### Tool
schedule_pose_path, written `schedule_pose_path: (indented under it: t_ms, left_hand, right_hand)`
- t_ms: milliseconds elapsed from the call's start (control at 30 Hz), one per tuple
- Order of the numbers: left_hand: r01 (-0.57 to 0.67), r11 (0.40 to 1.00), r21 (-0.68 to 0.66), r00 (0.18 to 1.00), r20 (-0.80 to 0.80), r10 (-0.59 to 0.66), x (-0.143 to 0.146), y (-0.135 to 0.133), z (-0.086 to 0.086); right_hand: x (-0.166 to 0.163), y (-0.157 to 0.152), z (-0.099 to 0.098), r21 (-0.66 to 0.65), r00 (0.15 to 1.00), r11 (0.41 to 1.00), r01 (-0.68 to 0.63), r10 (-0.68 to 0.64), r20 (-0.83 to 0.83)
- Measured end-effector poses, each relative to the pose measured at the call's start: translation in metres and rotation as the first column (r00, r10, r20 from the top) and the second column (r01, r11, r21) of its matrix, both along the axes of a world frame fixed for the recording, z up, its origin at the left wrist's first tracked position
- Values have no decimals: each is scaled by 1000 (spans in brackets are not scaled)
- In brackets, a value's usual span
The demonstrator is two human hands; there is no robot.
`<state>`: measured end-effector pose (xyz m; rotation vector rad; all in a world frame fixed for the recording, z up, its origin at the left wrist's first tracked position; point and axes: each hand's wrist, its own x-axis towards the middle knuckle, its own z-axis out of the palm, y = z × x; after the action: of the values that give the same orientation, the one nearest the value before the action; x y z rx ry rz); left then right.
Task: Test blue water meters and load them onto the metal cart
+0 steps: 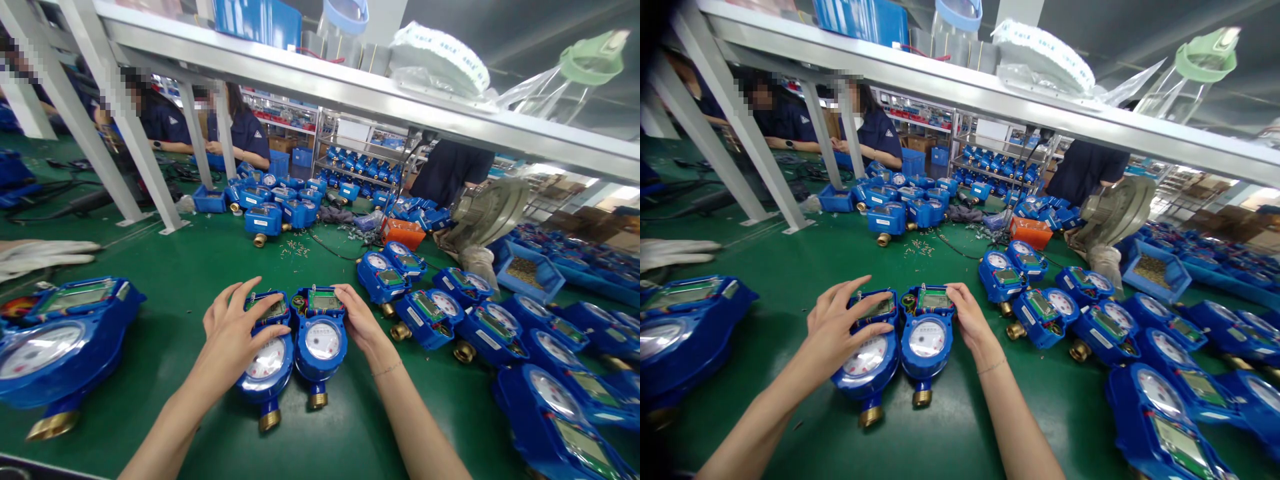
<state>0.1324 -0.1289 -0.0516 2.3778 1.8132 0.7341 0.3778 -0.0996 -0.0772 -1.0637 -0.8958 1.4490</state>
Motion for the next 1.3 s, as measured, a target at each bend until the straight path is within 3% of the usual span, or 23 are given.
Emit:
schedule_pose_path:
  t_ms: [1300]
  left_hand:
    - [5,1000,-4,999,33,-5,0,2,1]
  right_hand:
    - [1,1,-2,23,1000,1000,-13,12,12]
